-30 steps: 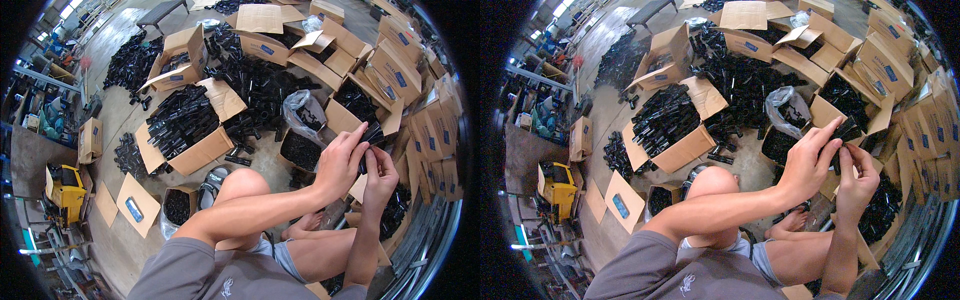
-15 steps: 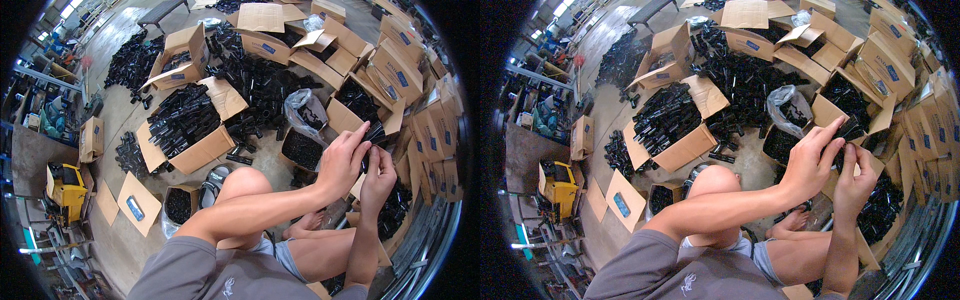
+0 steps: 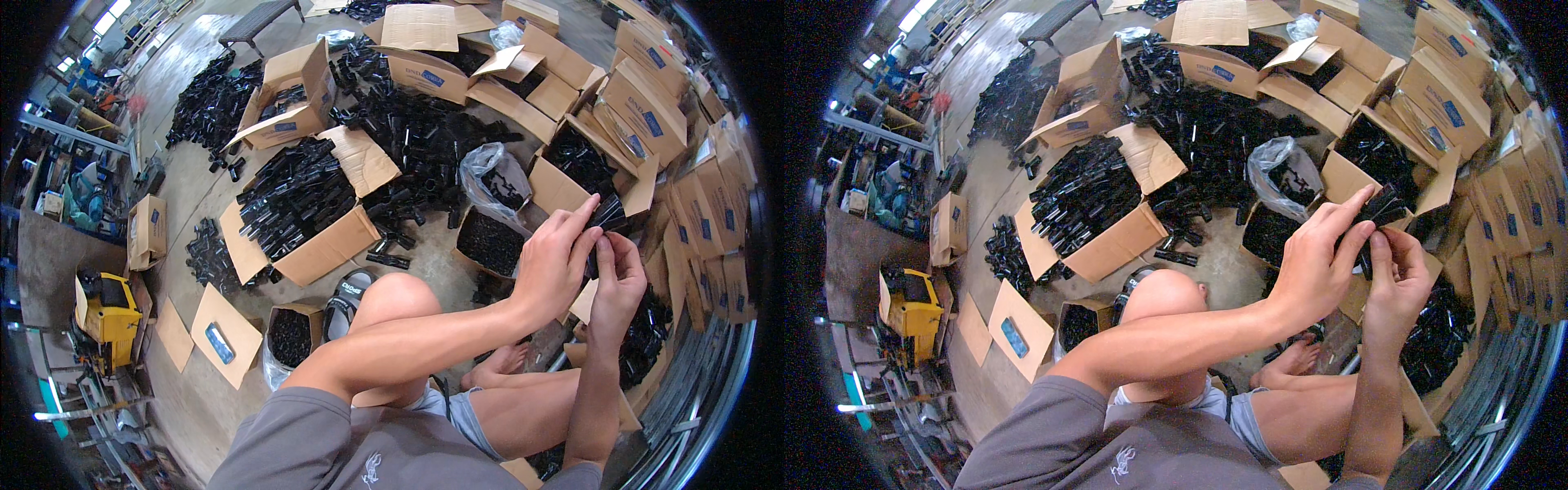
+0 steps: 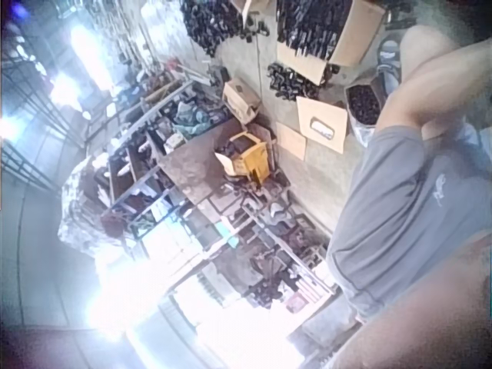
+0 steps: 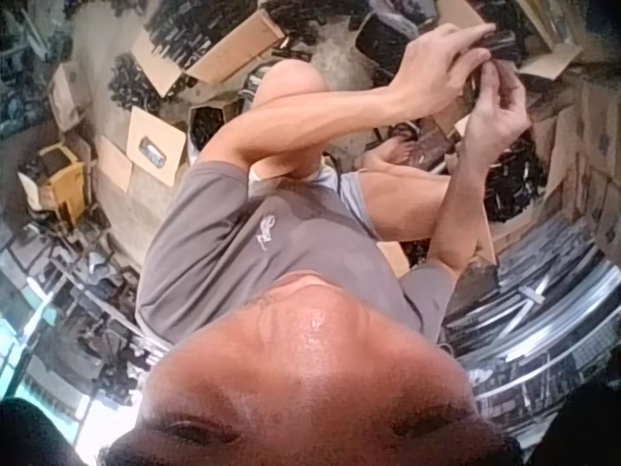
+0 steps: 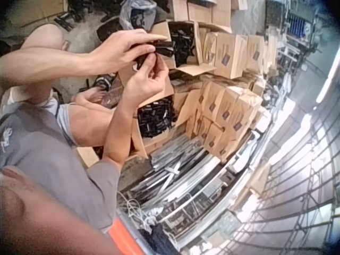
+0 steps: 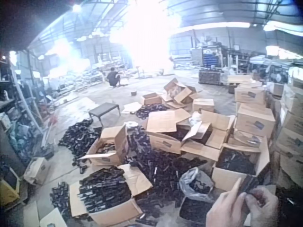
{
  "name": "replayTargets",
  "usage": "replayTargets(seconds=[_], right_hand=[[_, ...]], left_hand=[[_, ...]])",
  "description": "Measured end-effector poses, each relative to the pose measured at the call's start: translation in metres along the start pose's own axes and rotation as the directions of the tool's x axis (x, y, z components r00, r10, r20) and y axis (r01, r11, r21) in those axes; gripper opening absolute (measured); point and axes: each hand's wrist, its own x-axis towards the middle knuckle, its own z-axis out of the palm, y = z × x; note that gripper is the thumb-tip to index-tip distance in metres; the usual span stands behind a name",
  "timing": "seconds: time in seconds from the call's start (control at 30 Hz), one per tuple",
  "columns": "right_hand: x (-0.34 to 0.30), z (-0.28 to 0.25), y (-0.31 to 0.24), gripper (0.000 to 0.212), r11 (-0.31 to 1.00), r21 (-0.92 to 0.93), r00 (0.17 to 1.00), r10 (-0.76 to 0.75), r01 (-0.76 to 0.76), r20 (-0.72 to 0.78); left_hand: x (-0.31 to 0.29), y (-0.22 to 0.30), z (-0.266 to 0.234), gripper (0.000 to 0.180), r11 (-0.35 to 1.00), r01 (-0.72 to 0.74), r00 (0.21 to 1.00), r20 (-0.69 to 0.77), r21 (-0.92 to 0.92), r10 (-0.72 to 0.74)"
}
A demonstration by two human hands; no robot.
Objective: The person assembles black metal components by hand while sitting on the floor, taking parts from cardboard boxes and snapping them together.
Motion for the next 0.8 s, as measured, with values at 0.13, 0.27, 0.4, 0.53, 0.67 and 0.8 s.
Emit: replayTargets(seconds=[0.13,0.27,0.4,0.53,0.67,0.8], right_hand=[[-0.001,0.001,-0.003,0.017,0.999,-0.034,0.999,0.003,-0.004,-0.047],[0.0,0.001,0.0,0.02,0.997,-0.08,1.0,-0.003,0.001,-0.025],[-0.002,0.002,-0.003,0.02,0.991,-0.122,0.998,-0.055,0.052,-0.024],[-0.005,0.0,-0.01,0.019,0.969,-0.232,0.996,-0.089,0.086,-0.001],[-0.004,-0.001,-0.01,0.017,0.993,-0.117,1.0,0.018,-0.016,0.014],[-0.002,-0.001,-0.007,0.019,0.998,0.03,0.999,0.048,-0.048,-0.009]], left_hand=[[0.0,0.001,0.004,0.041,1.0,-0.005,1.0,-0.002,-0.011,0.005],[-0.001,-0.002,0.004,0.039,1.0,0.0,1.0,-0.013,-0.002,0.0],[0.001,-0.002,0.003,0.04,1.0,0.007,1.0,0.011,0.012,-0.007],[0.0,-0.003,0.003,0.04,0.999,-0.017,1.0,0.011,0.029,0.016],[0.0,-0.003,0.004,0.039,1.0,0.011,1.0,0.027,0.003,-0.012],[0.0,-0.003,0.005,0.039,1.0,0.01,1.0,0.027,0.001,-0.01]])
